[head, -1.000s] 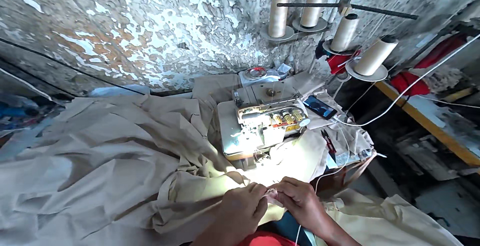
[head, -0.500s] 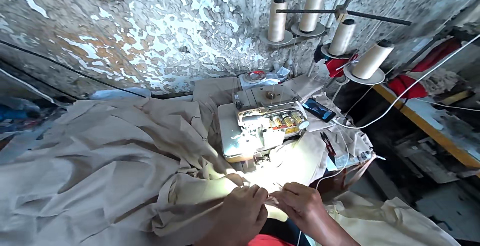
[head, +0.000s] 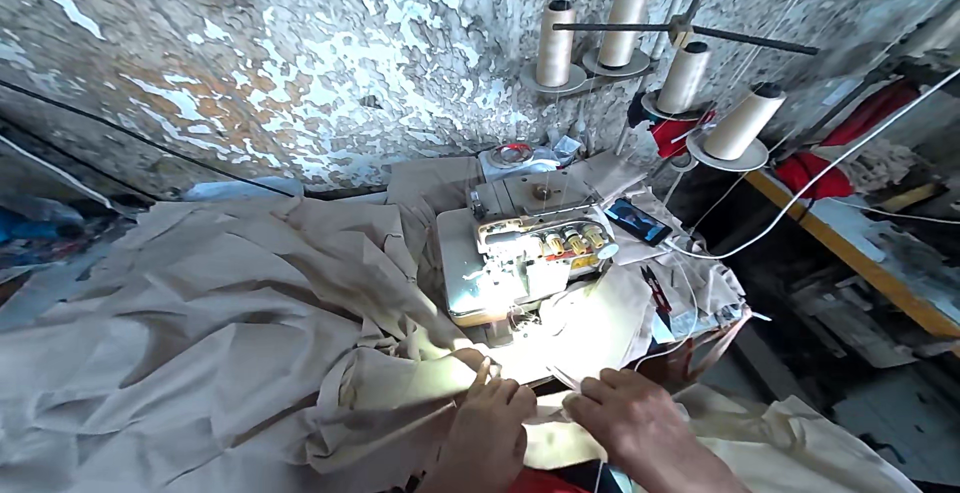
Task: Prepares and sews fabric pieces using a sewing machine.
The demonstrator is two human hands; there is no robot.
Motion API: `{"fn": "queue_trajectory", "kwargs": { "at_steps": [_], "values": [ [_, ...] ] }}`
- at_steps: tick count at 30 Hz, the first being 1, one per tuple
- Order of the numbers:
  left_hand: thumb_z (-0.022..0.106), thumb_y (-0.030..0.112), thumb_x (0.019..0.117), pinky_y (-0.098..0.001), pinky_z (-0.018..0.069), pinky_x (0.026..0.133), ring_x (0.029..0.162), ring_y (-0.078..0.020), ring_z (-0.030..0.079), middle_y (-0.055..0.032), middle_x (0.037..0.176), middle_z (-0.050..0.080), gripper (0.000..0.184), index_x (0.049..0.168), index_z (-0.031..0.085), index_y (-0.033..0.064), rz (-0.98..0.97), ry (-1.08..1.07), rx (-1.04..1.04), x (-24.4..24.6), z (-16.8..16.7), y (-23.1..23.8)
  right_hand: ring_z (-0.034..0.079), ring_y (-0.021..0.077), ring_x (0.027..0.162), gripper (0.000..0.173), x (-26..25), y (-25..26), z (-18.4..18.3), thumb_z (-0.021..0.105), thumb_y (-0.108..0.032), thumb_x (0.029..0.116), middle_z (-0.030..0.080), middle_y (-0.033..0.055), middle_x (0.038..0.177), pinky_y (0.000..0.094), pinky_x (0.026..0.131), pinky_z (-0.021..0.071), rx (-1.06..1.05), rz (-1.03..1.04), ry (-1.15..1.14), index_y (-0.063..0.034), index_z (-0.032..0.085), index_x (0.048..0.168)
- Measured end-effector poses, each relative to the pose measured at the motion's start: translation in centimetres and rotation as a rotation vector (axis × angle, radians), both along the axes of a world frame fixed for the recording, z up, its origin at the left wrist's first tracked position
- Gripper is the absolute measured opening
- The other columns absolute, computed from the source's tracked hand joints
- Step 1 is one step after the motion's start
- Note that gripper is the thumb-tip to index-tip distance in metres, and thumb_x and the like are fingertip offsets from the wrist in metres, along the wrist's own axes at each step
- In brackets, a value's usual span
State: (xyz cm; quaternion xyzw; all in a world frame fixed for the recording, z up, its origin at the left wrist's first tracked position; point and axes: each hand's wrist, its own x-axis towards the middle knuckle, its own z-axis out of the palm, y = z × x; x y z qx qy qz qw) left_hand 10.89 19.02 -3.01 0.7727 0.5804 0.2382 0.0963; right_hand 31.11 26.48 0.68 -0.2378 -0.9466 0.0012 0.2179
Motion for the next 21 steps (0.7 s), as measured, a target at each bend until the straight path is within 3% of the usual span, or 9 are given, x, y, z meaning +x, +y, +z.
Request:
{"fn": "queue_trajectory", "kwargs": {
  "at_steps": [3, 6, 8, 13, 15, 18, 19, 20, 21],
  "values": [
    [0.077, 0.009, 0.0697, -0.0644, 0.0457, 0.102, 0.096, -0.0339, 0.072, -0.0116, 0.093, 0.072, 0.029, 0.098, 0.072, 0.0061, -0.063, -0.060, -0.026, -1.2, 0.3, -0.1, 0.059, 0.0159, 0.064, 0.023, 1.8, 0.8, 0.9, 0.060, -0.028, 0.0984, 0.062, -0.0005, 0.067, 0.0275, 0.056, 0.0474, -0.202, 0.112, 0.175, -0.0174, 0.075, 0.084],
    [0.079, 0.008, 0.0694, -0.0679, 0.0389, 0.107, 0.103, -0.0360, 0.071, -0.0149, 0.099, 0.073, 0.037, 0.104, 0.070, 0.0008, -0.183, -0.222, -0.153, -1.5, 0.9, 0.1, 0.063, 0.0059, 0.090, 0.023, 2.6, 1.6, 1.3, 0.064, -0.032, 0.1007, 0.069, -0.0021, 0.084, 0.0180, 0.083, 0.0491, -0.565, 0.260, 0.472, -0.0142, 0.075, 0.092],
    [0.083, 0.015, 0.0729, -0.0689, 0.0319, 0.112, 0.106, -0.0353, 0.070, -0.0155, 0.102, 0.073, 0.041, 0.108, 0.069, 0.0000, -0.210, -0.258, -0.207, -1.9, 0.6, 0.2, 0.062, -0.0002, 0.102, 0.015, 3.2, 2.3, 1.5, 0.066, -0.031, 0.0999, 0.070, -0.0088, 0.096, 0.0163, 0.091, 0.0495, -0.776, 0.357, 0.693, -0.0190, 0.075, 0.097],
    [0.082, 0.023, 0.0809, -0.0777, 0.0150, 0.114, 0.116, -0.0356, 0.066, -0.0169, 0.111, 0.072, 0.051, 0.121, 0.065, -0.0027, -0.098, -0.290, -0.230, -3.1, 0.1, -0.4, 0.065, 0.0023, 0.106, 0.012, 5.6, 4.4, 1.9, 0.068, -0.037, 0.0972, 0.071, -0.0168, 0.104, 0.0264, 0.102, 0.0516, -0.862, 0.330, 1.104, -0.0343, 0.079, 0.101],
    [0.082, 0.024, 0.0802, -0.0772, 0.0164, 0.115, 0.117, -0.0336, 0.066, -0.0150, 0.113, 0.072, 0.054, 0.125, 0.064, -0.0005, -0.057, -0.301, -0.205, -3.4, 0.2, -0.6, 0.067, 0.0025, 0.105, 0.013, 5.9, 4.6, 1.6, 0.068, -0.035, 0.0960, 0.073, -0.0147, 0.105, 0.0261, 0.101, 0.0542, -0.938, 0.309, 1.255, -0.0333, 0.080, 0.101],
    [0.080, 0.008, 0.0797, -0.0733, 0.0207, 0.116, 0.119, -0.0361, 0.066, -0.0185, 0.117, 0.071, 0.050, 0.125, 0.064, -0.0044, -0.020, -0.375, -0.224, -3.9, 1.3, -0.6, 0.071, 0.0010, 0.096, 0.016, 5.6, 4.4, 0.6, 0.071, -0.031, 0.0923, 0.078, -0.0085, 0.102, 0.0186, 0.086, 0.0581, -1.114, 0.301, 1.496, -0.0258, 0.082, 0.102],
    [0.079, 0.004, 0.0814, -0.0618, 0.0300, 0.118, 0.119, -0.0309, 0.066, -0.0167, 0.120, 0.071, 0.048, 0.127, 0.064, -0.0041, 0.014, -0.458, -0.261, -4.1, 2.0, -0.7, 0.072, 0.0016, 0.093, 0.018, 5.4, 4.2, 0.0, 0.070, -0.031, 0.0922, 0.078, -0.0063, 0.101, 0.0186, 0.082, 0.0593, -1.203, 0.323, 1.543, -0.0239, 0.081, 0.104],
    [0.079, 0.004, 0.0823, -0.0422, 0.0469, 0.110, 0.115, -0.0189, 0.067, -0.0097, 0.121, 0.070, 0.048, 0.128, 0.064, -0.0009, 0.054, -0.607, -0.282, -4.4, 2.4, -0.8, 0.073, 0.0016, 0.089, 0.020, 5.5, 4.1, -0.7, 0.068, -0.033, 0.0942, 0.078, -0.0056, 0.101, 0.0182, 0.078, 0.0599, -1.298, 0.369, 1.532, -0.0237, 0.080, 0.108],
    [0.079, 0.002, 0.0812, -0.0294, 0.0563, 0.099, 0.109, -0.0087, 0.069, -0.0017, 0.120, 0.071, 0.049, 0.127, 0.064, 0.0035, 0.077, -0.851, -0.270, -4.8, 2.7, -0.8, 0.072, 0.0006, 0.085, 0.021, 5.6, 4.0, -1.5, 0.066, -0.034, 0.0962, 0.078, -0.0064, 0.101, 0.0170, 0.072, 0.0596, -1.385, 0.422, 1.468, -0.0250, 0.079, 0.111]
  ]
}}
